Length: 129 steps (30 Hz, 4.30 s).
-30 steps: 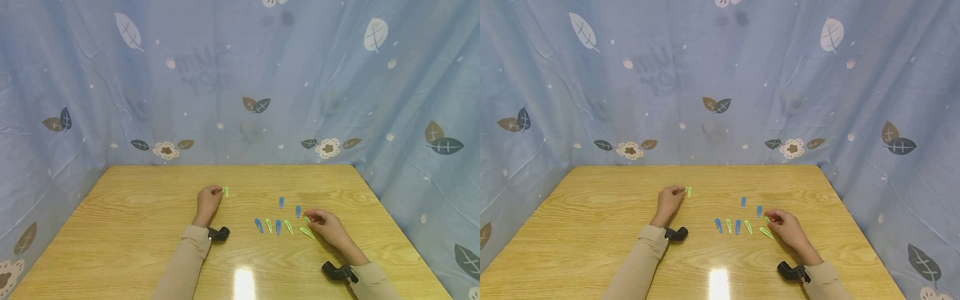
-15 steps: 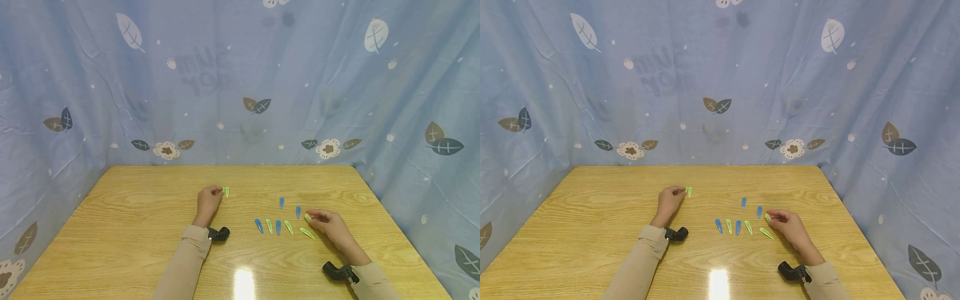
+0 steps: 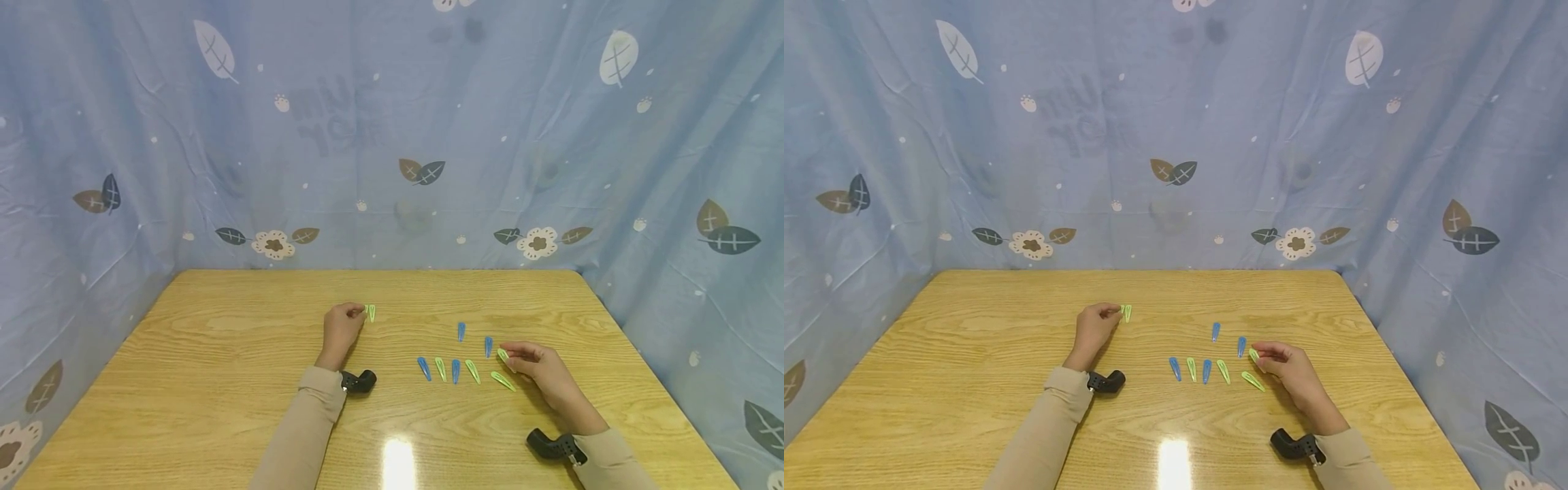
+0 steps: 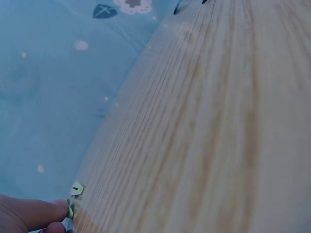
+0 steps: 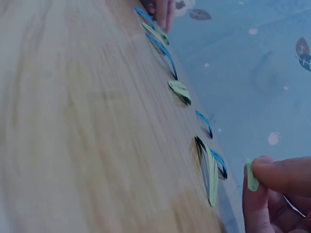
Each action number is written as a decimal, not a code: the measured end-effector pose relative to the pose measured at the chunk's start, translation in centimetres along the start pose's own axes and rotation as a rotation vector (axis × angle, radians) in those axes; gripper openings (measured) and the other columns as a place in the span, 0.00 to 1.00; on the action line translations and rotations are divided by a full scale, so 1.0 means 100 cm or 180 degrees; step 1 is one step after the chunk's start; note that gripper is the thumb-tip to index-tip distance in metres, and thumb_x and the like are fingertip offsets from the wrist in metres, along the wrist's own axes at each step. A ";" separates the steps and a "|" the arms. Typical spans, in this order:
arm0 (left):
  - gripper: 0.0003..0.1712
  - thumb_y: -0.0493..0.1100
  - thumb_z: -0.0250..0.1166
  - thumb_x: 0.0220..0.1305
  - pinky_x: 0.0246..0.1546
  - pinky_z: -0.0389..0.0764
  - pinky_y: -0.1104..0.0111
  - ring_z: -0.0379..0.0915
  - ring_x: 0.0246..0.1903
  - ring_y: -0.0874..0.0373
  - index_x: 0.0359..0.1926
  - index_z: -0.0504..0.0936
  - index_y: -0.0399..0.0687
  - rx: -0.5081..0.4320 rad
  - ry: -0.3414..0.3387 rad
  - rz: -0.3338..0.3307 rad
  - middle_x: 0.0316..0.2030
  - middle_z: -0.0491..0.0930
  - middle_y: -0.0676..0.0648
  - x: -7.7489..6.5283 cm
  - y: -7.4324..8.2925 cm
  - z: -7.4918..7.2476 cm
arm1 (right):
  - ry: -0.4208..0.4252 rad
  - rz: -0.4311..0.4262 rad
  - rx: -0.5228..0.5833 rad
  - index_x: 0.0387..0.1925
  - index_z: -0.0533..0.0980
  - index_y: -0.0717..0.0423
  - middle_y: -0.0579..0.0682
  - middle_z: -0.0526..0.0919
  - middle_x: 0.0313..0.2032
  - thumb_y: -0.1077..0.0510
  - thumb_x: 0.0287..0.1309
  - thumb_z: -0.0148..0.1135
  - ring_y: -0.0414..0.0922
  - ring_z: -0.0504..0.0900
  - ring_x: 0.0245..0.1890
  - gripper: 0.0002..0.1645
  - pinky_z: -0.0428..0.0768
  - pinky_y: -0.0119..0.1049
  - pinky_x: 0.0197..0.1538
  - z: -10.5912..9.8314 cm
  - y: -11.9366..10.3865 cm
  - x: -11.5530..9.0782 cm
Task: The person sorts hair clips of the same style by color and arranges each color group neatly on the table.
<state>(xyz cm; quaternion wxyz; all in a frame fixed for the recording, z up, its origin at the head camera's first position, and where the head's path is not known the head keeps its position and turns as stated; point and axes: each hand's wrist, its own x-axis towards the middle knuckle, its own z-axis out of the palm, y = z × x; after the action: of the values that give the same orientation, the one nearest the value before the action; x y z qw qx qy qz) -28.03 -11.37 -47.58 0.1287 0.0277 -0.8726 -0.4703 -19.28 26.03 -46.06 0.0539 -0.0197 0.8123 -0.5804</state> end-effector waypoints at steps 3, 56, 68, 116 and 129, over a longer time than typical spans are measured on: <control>0.08 0.36 0.66 0.58 0.32 0.77 0.64 0.76 0.31 0.54 0.39 0.86 0.39 -0.0002 -0.0012 -0.0004 0.31 0.83 0.43 0.000 0.000 0.000 | -0.0022 0.0016 0.0036 0.58 0.71 0.69 0.56 0.78 0.46 0.60 0.60 0.61 0.33 0.77 0.39 0.26 0.80 0.30 0.40 0.003 -0.004 -0.001; 0.08 0.37 0.66 0.57 0.31 0.76 0.66 0.76 0.30 0.55 0.38 0.87 0.40 0.0001 0.0028 -0.0043 0.29 0.83 0.45 0.001 -0.001 0.000 | -0.0506 -0.0137 0.0378 0.53 0.75 0.62 0.58 0.77 0.46 0.63 0.58 0.62 0.45 0.76 0.42 0.21 0.77 0.41 0.47 0.142 -0.075 0.069; 0.08 0.37 0.67 0.57 0.30 0.75 0.67 0.75 0.29 0.56 0.38 0.87 0.40 0.0014 0.0033 -0.0063 0.28 0.82 0.45 0.002 -0.001 0.001 | -0.0327 0.0030 0.0337 0.50 0.77 0.60 0.54 0.79 0.41 0.66 0.55 0.63 0.45 0.77 0.40 0.18 0.79 0.36 0.43 0.166 -0.088 0.097; 0.08 0.36 0.67 0.56 0.28 0.74 0.68 0.75 0.28 0.56 0.37 0.87 0.38 0.0028 0.0094 0.0039 0.27 0.82 0.45 0.001 0.000 0.001 | 0.0308 -0.0070 -0.1020 0.37 0.80 0.63 0.54 0.81 0.29 0.70 0.52 0.60 0.44 0.75 0.25 0.09 0.73 0.32 0.26 0.212 -0.094 0.133; 0.08 0.36 0.67 0.57 0.27 0.73 0.68 0.75 0.27 0.56 0.37 0.87 0.39 0.0020 0.0075 0.0058 0.27 0.82 0.44 0.002 -0.001 0.001 | 0.0363 -0.0099 -0.1061 0.36 0.80 0.63 0.54 0.82 0.30 0.69 0.52 0.60 0.44 0.77 0.27 0.08 0.75 0.32 0.28 0.213 -0.092 0.131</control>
<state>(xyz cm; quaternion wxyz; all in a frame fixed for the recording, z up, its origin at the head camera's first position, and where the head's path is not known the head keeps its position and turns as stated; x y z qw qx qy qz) -28.23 -11.32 -47.69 0.1432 0.0257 -0.8727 -0.4661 -30.24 1.75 -45.00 -0.0052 -0.0079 0.8986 -0.4386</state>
